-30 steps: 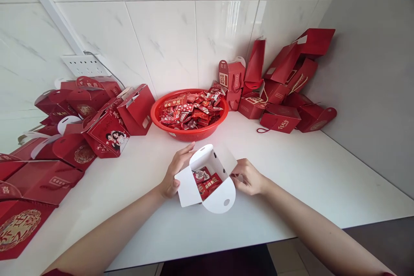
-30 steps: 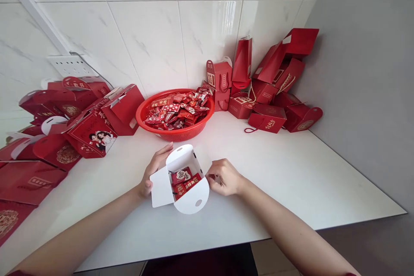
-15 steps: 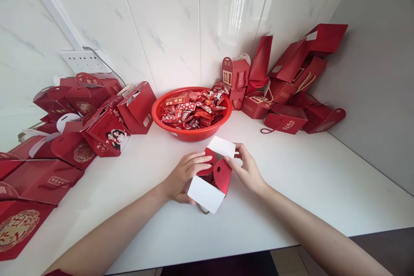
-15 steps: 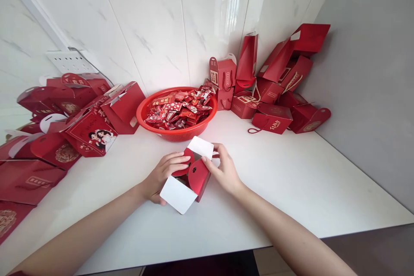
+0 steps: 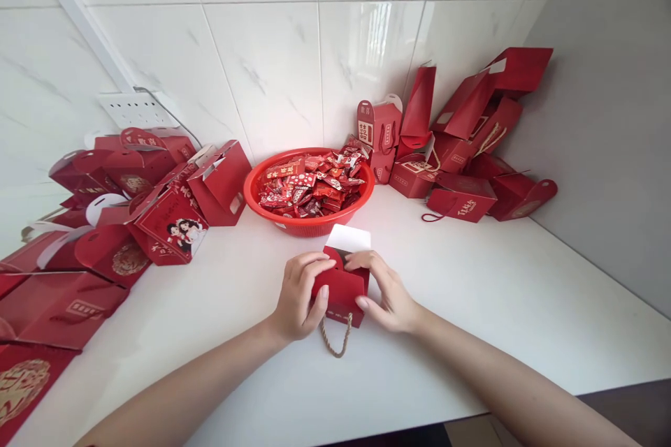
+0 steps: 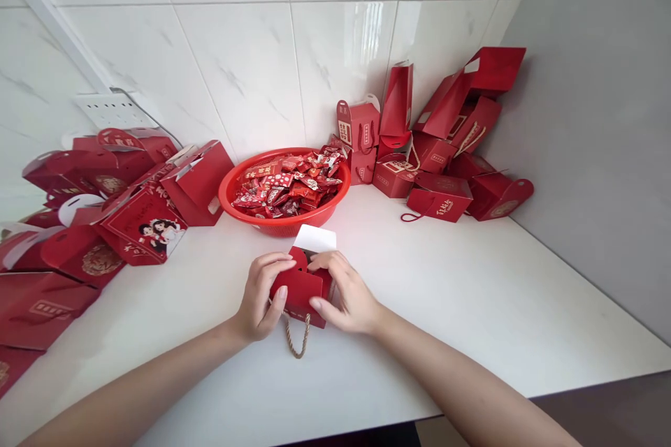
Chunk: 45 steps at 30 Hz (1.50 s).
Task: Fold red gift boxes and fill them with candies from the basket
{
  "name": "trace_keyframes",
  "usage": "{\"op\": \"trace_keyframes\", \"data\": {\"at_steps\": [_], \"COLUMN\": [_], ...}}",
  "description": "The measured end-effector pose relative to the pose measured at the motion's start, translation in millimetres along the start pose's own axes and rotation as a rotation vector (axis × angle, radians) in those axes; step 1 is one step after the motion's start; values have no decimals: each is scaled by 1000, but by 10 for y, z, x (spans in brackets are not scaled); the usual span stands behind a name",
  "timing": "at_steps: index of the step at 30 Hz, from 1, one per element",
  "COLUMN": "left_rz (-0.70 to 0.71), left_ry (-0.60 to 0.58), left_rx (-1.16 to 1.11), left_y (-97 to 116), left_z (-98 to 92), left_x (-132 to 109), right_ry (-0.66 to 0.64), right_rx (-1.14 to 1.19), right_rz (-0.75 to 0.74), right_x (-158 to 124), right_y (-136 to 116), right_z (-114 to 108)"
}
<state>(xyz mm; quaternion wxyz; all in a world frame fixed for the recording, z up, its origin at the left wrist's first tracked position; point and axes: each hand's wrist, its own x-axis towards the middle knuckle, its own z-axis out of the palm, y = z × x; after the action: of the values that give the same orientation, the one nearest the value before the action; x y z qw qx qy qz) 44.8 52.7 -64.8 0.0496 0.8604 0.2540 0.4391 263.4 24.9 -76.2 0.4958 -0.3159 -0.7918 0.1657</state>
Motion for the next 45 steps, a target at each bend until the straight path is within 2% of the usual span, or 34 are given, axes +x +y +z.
{"op": "trace_keyframes", "data": {"at_steps": [4, 6, 8, 11, 15, 18, 21, 22, 24, 28, 31, 33, 36, 39, 41, 45], "left_rz": [242, 295, 304, 265, 226, 183, 41, -21, -108, -125, -152, -185, -310, -460, -515, -524], "left_ry": [-73, -115, -139, -154, -156, -76, -30, -73, -243, -584, -731, -785, -769, -690, -600, -319], "left_rx": [230, 215, 161, 100, 54, 41, 119, 156, 224, 360, 410, 438, 526, 588, 621, 821], "left_y": [-29, -70, -116, -163, -190, -201, -131, -76, 76, 375, 448, 425, 344, 274, 236, 135], "left_z": [7, 9, 18, 37, 50, 10, -87, -126, -202, -374, -623, -852, -1188, -1362, -1349, -1159], "left_x": [172, 197, 168, 89, 44, 80, 177, 215, 278, 272, 157, 51, -112, -231, -272, -255], "right_ry": [247, 345, 378, 337, 169, 56, 34, 40, 28, -52, -75, -87, -91, -100, -120, -170], "right_rx": [42, 110, 192, 180, 4, -59, -145, -173, -195, -102, -116, -166, -198, -193, -187, -177], "right_rz": [139, 238, 332, 347, 164, 49, 28, 26, 9, 5, -3, -23, -35, -43, -46, -61], "right_x": [116, 136, 125, 89, 81, 94, 98, 95, 77, -17, -102, -139, -161, -168, -173, -168], "right_y": [145, 174, 166, 129, 127, 127, 69, 35, -44, -174, -200, -193, -175, -168, -173, -194], "right_z": [160, 227, 262, 209, 6, -75, -27, 6, 75, 126, 75, 25, -25, -25, -8, 24]}}
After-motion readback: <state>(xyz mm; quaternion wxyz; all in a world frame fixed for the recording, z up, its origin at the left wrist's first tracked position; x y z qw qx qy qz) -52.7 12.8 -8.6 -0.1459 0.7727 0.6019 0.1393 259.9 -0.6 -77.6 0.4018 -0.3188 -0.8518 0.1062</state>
